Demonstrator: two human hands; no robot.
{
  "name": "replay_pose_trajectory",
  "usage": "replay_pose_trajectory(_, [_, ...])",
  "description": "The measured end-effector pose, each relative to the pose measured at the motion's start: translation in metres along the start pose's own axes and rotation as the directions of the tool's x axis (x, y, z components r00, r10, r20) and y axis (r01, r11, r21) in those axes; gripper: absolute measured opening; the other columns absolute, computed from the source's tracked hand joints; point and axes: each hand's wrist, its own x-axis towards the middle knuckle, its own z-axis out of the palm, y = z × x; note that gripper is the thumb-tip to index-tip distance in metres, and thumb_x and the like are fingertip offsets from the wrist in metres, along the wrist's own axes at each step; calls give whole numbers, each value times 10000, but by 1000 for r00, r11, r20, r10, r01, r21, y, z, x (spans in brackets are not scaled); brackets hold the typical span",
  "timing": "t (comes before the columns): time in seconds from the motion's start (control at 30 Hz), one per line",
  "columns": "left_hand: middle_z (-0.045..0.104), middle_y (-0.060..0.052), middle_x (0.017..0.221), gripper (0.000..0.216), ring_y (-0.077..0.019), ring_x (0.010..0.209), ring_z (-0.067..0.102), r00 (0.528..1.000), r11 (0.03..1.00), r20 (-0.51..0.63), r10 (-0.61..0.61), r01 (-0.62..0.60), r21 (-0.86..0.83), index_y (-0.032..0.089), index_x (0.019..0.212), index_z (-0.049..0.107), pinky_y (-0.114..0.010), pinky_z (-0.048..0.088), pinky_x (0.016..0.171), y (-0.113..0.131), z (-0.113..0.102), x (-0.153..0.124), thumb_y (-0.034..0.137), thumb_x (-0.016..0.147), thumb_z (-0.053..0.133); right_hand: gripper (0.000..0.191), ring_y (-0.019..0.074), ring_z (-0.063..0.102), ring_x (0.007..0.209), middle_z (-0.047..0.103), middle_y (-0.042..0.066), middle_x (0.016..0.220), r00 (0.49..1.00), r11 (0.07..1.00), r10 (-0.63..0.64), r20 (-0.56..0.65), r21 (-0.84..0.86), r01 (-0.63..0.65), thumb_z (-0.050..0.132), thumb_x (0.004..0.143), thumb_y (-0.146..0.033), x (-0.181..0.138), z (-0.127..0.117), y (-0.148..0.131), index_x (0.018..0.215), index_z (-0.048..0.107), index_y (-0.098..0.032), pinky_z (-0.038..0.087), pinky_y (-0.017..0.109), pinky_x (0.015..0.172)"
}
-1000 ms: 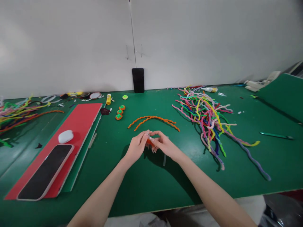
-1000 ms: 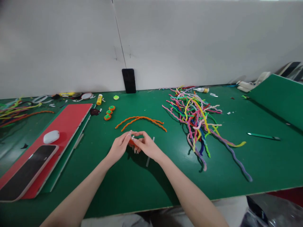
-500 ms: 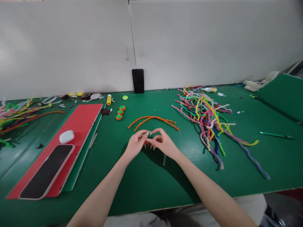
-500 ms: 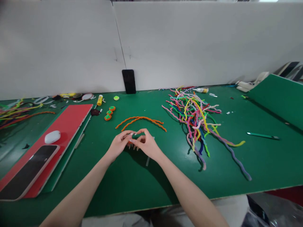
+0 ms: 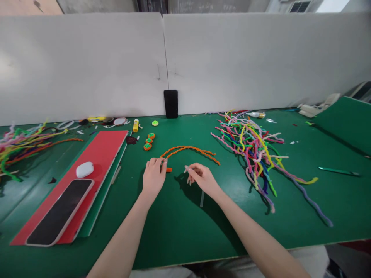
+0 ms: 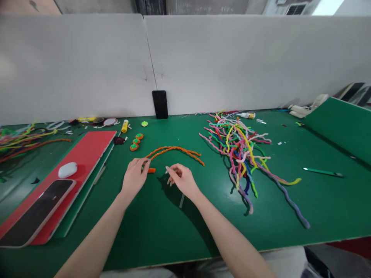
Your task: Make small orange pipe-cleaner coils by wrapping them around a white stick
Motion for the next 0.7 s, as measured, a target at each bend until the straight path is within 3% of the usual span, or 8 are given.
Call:
replay_pose_trajectory(0.1, [580,-76,866,233,-229,862,522,991,998,-135,-13,4,-61,190,837,557,-390,372,800,-2,-5,10,395,820,449,331,124,526,434,531,-19,487,1000,1000,-9,-27,-17,8,521,754,-511,1,4,6,726,535,-181,438,258,473])
replay_pose_trajectory(0.2, [574,-27,766,312,-190,770,545,983,969,-126,-137,106,-225,191,746,490,-330,409,737,-2,-11,40,503,764,487,346,129,509,415,517,-14,460,997,995,-49,-52,-91,44,486,778,-521,0,8,12,698,536,-189,411,254,454])
replay_pose_trajectory(0.27, [573,-14,735,355,-166,712,551,987,960,-85,-137,111,-258,190,737,478,-279,418,674,-5,-14,71,544,725,511,346,127,486,404,506,-16,448,994,982,-88,-67,-171,76,463,797,-514,-1,12,15,691,544,-196,387,250,450])
replay_pose_trajectory(0.37, [578,-4,648,400,-148,631,544,993,980,44,-110,115,-159,185,715,501,-242,397,601,-17,-13,129,585,702,506,347,130,476,416,498,-19,446,992,956,-110,-56,-278,91,439,815,-499,-2,15,16,660,541,-206,354,241,451])
replay_pose_trajectory(0.43, [593,-12,605,445,-154,610,548,963,989,226,-144,151,-11,180,669,528,-241,383,582,-28,-9,169,622,696,477,355,130,482,424,499,-22,442,995,942,-91,-35,-326,74,413,831,-490,-2,17,15,656,535,-207,351,236,465])
replay_pose_trajectory(0.57, [618,-47,618,488,-185,642,567,953,988,259,-157,148,54,164,694,573,-247,376,571,-42,7,236,647,640,522,358,130,482,435,502,-17,460,998,925,-56,-19,-377,45,384,845,-477,1,17,14,651,517,-208,328,228,464])
replay_pose_trajectory(0.7, [624,-86,665,576,-232,731,580,955,985,246,-168,151,87,150,761,579,-267,382,590,-45,34,281,701,627,480,355,125,464,431,474,-21,463,1000,916,1,13,-401,5,366,851,-467,5,17,16,642,496,-212,302,226,461])
